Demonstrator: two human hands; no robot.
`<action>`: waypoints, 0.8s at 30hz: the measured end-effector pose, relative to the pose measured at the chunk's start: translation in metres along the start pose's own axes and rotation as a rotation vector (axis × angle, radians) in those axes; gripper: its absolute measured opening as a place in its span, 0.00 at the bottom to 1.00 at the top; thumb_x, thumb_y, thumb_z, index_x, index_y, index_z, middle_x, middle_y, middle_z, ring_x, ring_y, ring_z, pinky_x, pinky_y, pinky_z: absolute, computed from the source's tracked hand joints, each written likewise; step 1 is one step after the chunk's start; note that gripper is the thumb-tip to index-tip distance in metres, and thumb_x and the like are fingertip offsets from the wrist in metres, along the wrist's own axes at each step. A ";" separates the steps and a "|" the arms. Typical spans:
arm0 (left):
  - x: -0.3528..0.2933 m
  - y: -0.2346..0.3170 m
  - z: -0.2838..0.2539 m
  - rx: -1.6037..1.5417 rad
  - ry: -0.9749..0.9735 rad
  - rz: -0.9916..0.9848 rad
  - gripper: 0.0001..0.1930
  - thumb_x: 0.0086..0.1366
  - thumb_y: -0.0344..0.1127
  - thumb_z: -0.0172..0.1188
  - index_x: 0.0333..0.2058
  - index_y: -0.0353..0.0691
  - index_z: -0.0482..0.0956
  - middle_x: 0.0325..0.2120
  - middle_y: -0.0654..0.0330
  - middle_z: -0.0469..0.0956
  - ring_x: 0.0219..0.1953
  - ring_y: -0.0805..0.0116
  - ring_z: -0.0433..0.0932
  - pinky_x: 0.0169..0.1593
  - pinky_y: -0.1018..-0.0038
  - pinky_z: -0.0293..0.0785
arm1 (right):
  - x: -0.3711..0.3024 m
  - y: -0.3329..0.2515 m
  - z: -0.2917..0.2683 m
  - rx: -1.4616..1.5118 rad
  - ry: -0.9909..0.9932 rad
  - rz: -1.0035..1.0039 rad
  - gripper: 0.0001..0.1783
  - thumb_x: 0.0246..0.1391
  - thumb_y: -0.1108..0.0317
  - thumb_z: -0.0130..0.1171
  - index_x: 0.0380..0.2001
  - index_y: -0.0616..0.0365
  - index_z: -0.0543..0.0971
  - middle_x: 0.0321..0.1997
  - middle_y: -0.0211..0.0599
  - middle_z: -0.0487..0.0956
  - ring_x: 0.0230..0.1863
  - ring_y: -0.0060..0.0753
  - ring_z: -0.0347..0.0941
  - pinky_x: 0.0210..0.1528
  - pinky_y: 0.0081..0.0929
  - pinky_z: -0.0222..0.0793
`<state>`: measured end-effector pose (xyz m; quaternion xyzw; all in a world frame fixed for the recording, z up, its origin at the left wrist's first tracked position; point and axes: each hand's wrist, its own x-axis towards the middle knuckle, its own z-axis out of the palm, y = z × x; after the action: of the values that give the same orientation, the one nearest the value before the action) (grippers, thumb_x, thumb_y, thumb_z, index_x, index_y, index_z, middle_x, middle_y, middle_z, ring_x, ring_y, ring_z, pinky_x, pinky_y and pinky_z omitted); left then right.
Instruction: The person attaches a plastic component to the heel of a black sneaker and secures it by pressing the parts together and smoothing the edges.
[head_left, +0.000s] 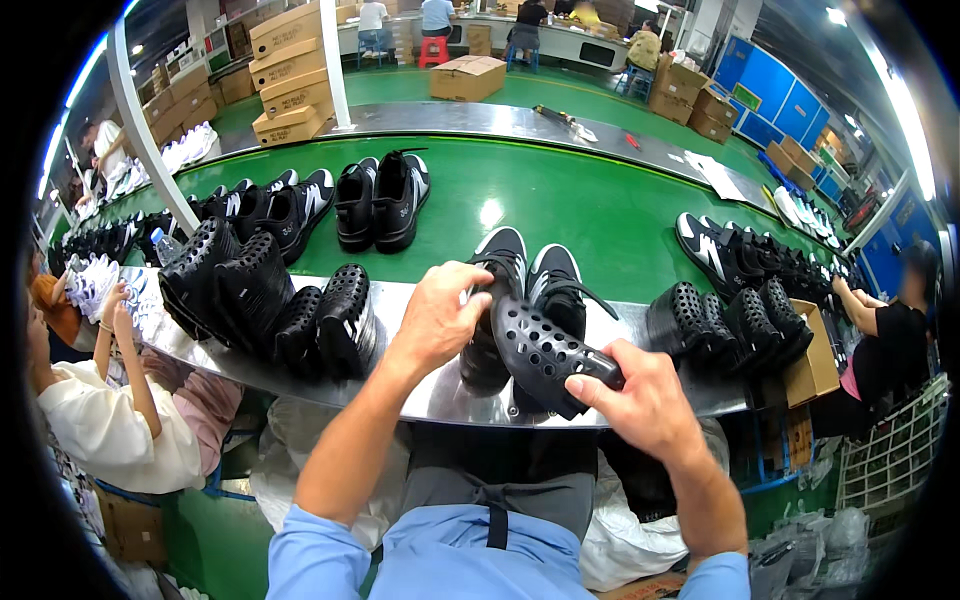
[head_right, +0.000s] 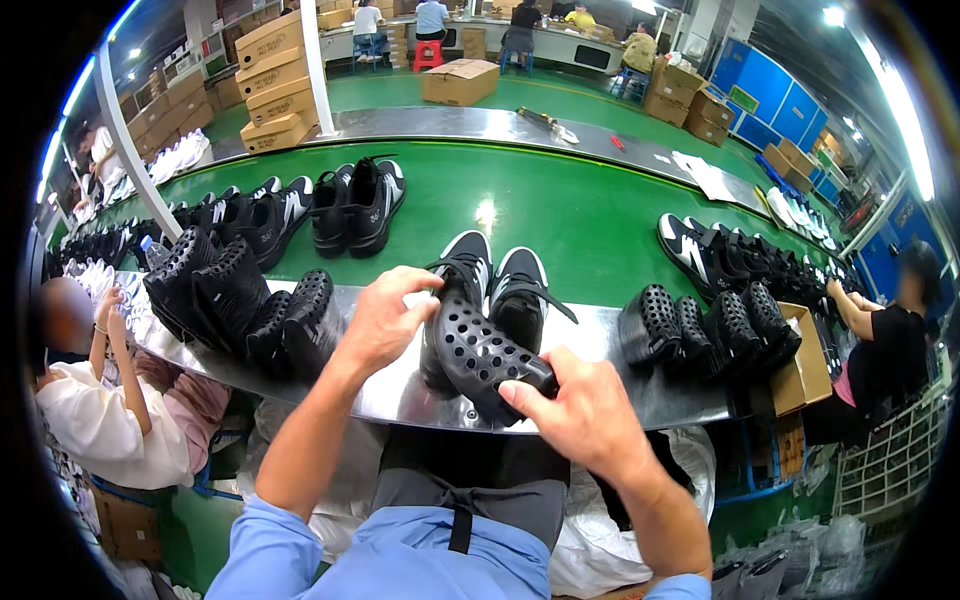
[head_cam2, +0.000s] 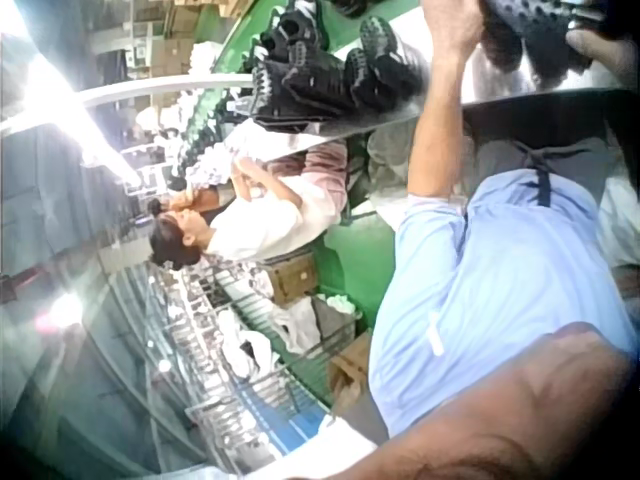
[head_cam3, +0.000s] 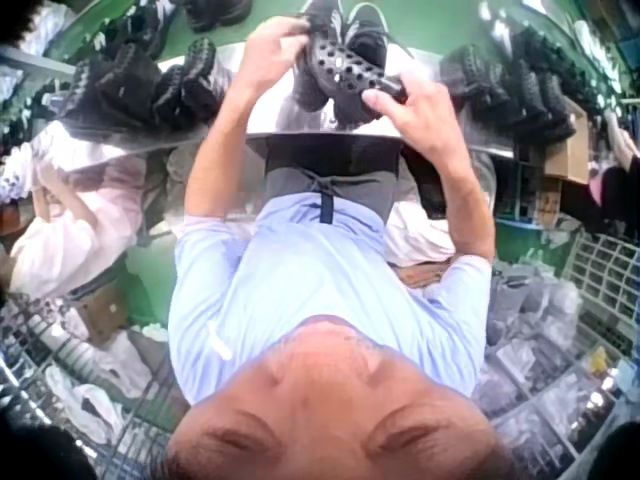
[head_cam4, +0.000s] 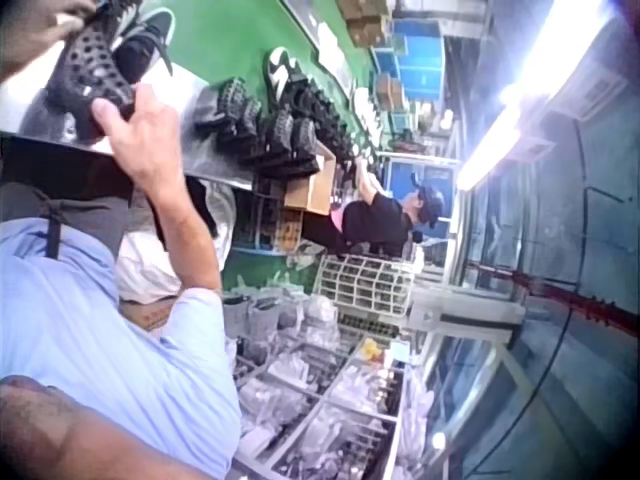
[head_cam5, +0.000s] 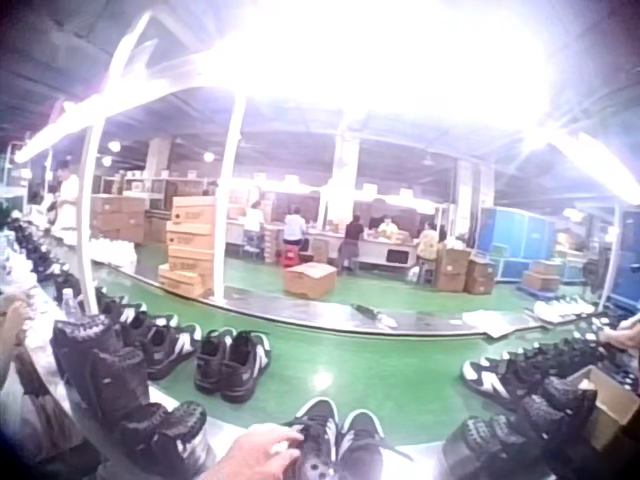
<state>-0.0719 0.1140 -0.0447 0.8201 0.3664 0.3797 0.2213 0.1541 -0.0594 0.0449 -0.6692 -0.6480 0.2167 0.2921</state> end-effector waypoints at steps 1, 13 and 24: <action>0.004 -0.006 0.005 0.001 0.001 0.002 0.17 0.63 0.32 0.69 0.50 0.37 0.84 0.49 0.53 0.83 0.52 0.54 0.80 0.57 0.65 0.75 | 0.008 0.003 -0.007 -0.002 -0.082 0.039 0.25 0.56 0.54 0.72 0.38 0.70 0.82 0.24 0.53 0.82 0.24 0.44 0.82 0.30 0.37 0.75; 0.045 -0.002 0.002 -0.218 -0.191 -0.037 0.09 0.64 0.33 0.69 0.39 0.32 0.87 0.30 0.54 0.84 0.32 0.69 0.80 0.39 0.71 0.77 | 0.102 -0.008 0.006 -0.454 -0.287 0.061 0.25 0.51 0.50 0.70 0.28 0.68 0.86 0.30 0.57 0.85 0.36 0.55 0.85 0.42 0.47 0.80; 0.038 -0.015 0.017 -0.355 -0.176 -0.108 0.10 0.68 0.33 0.64 0.40 0.30 0.84 0.29 0.57 0.83 0.33 0.72 0.78 0.39 0.71 0.75 | 0.104 0.011 0.112 -0.576 -0.024 -0.218 0.12 0.62 0.64 0.63 0.34 0.64 0.78 0.30 0.54 0.84 0.34 0.55 0.85 0.38 0.47 0.81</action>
<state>-0.0481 0.1511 -0.0469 0.7775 0.3164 0.3528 0.4134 0.0947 0.0567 -0.0356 -0.6485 -0.7541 -0.0005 0.1041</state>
